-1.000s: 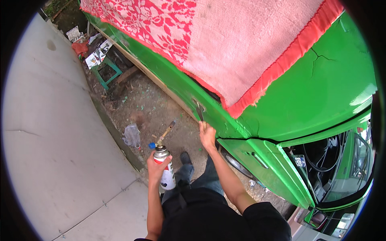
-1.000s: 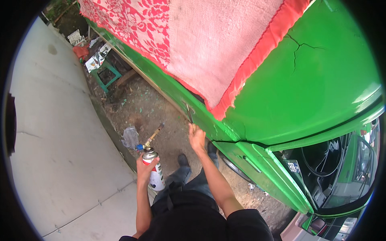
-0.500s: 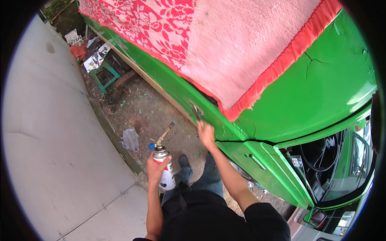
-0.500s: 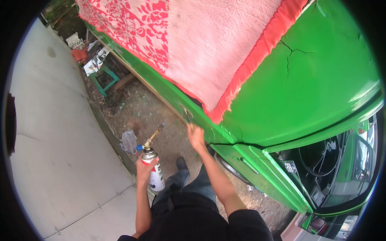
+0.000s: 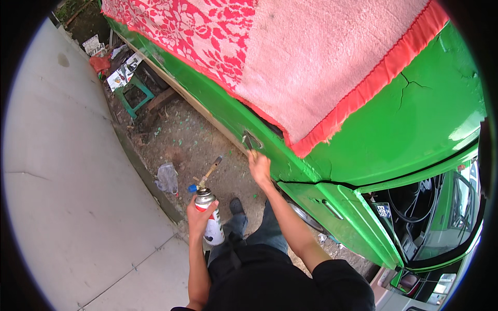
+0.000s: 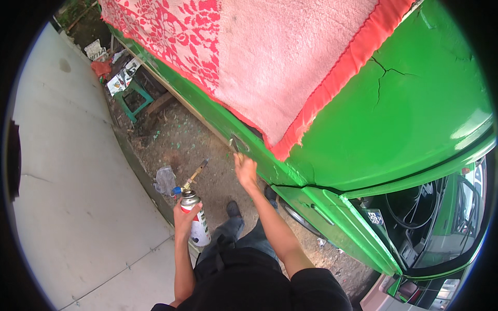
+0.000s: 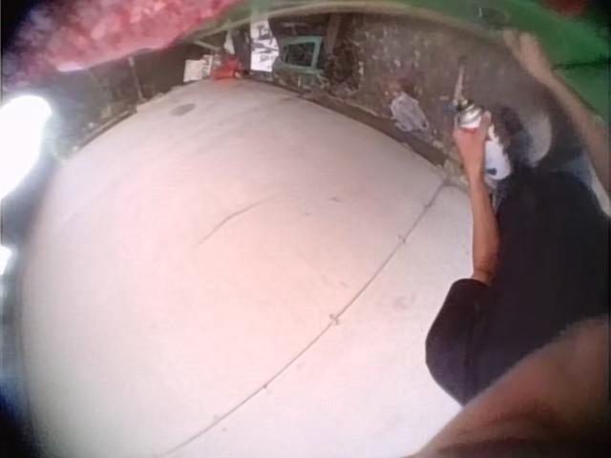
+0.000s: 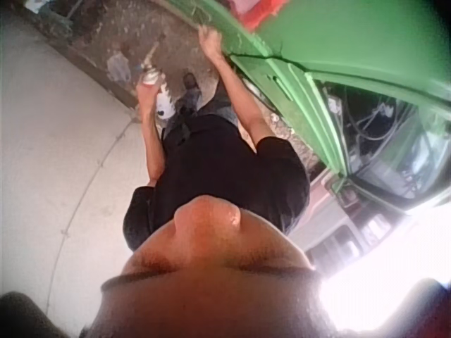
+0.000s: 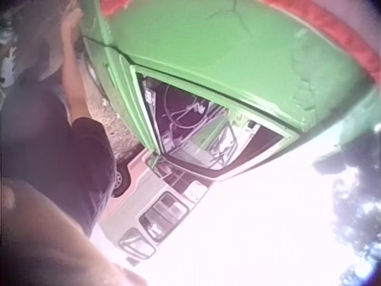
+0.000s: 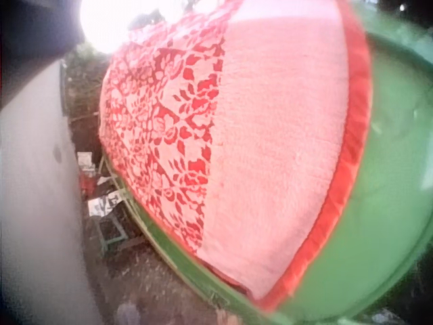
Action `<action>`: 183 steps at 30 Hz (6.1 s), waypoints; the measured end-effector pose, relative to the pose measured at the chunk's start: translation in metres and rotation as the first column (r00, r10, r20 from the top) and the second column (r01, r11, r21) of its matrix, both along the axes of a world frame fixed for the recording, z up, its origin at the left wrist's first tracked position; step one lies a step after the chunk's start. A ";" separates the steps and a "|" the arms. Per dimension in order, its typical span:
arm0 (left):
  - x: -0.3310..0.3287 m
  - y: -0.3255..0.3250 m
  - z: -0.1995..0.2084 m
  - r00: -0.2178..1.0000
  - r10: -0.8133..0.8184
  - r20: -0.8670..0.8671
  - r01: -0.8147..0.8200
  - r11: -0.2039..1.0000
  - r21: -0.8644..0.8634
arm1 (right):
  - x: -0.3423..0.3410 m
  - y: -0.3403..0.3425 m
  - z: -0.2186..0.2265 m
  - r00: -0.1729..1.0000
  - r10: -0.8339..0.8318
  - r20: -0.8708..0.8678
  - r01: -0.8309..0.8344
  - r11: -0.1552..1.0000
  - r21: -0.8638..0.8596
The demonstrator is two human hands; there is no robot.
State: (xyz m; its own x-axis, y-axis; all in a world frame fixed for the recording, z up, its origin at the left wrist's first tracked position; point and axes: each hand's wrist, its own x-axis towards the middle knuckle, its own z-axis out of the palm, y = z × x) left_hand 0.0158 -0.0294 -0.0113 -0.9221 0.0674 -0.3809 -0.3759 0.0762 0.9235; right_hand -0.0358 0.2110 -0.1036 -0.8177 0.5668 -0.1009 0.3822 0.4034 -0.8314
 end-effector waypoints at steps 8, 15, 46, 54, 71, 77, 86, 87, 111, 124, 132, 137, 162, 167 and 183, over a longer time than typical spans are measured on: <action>0.000 -0.011 -0.012 0.998 -0.056 -0.037 0.054 0.997 -0.049 | 0.047 -0.001 -0.028 0.994 -0.089 -0.060 0.092 0.994 0.062; -0.007 -0.003 -0.005 1.000 -0.028 -0.008 0.028 1.000 0.002 | 0.072 0.010 -0.051 0.988 -0.152 -0.011 0.142 0.948 -0.285; -0.002 -0.024 -0.007 0.999 0.010 -0.045 -0.011 1.000 -0.020 | 0.045 -0.028 -0.028 0.972 -0.234 0.006 0.234 0.970 -0.072; -0.009 -0.017 -0.009 1.000 -0.004 -0.002 0.004 1.000 -0.025 | -0.011 -0.012 0.009 0.965 0.002 0.264 0.051 0.980 -0.195; -0.017 -0.053 0.005 0.999 0.036 -0.037 -0.036 0.999 0.001 | -0.026 -0.040 -0.026 0.977 -0.211 0.024 0.212 0.964 -0.163; -0.014 -0.039 0.022 0.996 0.068 -0.050 -0.067 0.997 0.028 | -0.029 -0.028 -0.080 0.949 -0.234 -0.210 0.222 0.972 -0.079; -0.008 -0.003 0.040 1.000 -0.015 0.001 0.015 0.998 -0.059 | 0.048 0.006 0.002 0.995 -0.041 0.085 0.088 0.745 -0.662; -0.008 0.003 0.041 1.000 -0.028 -0.008 0.027 0.998 -0.055 | 0.055 0.006 0.013 0.996 -0.013 0.090 0.074 0.687 -0.723; -0.022 0.037 0.000 0.975 -0.215 -0.051 0.215 0.976 -0.007 | 0.078 0.029 -0.004 0.995 -0.099 0.015 0.093 0.862 -0.498; -0.033 0.055 -0.003 0.957 -0.289 -0.030 0.290 0.957 0.034 | 0.098 0.020 0.021 0.989 -0.124 0.084 0.149 0.750 -0.645; -0.026 0.060 -0.010 0.959 -0.284 -0.024 0.285 0.958 0.035 | 0.100 0.024 0.018 0.989 -0.102 0.106 0.147 0.733 -0.664; -0.024 0.061 -0.012 0.970 -0.242 -0.017 0.243 0.968 0.062 | 0.100 0.028 0.018 0.990 -0.085 0.115 0.139 0.752 -0.645; -0.023 -0.011 0.012 0.973 0.211 -0.098 -0.204 0.975 0.084 | 0.000 -0.026 0.029 0.980 -0.077 -0.182 0.084 0.996 0.033; -0.023 -0.007 0.015 0.981 0.173 -0.086 -0.167 0.984 0.067 | -0.046 -0.032 0.042 0.987 -0.010 -0.160 0.013 1.000 0.020; -0.030 -0.009 0.013 0.987 0.137 -0.087 -0.127 0.986 0.110 | -0.018 -0.023 0.028 0.993 0.074 -0.087 -0.074 0.997 -0.004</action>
State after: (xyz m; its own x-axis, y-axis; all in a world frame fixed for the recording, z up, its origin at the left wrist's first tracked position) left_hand -0.0146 -0.0386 0.0021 -0.9569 -0.0225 -0.2896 -0.2876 -0.0664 0.9554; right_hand -0.0541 0.1877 -0.0752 -0.8631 0.5040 -0.0316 0.2777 0.4214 -0.8633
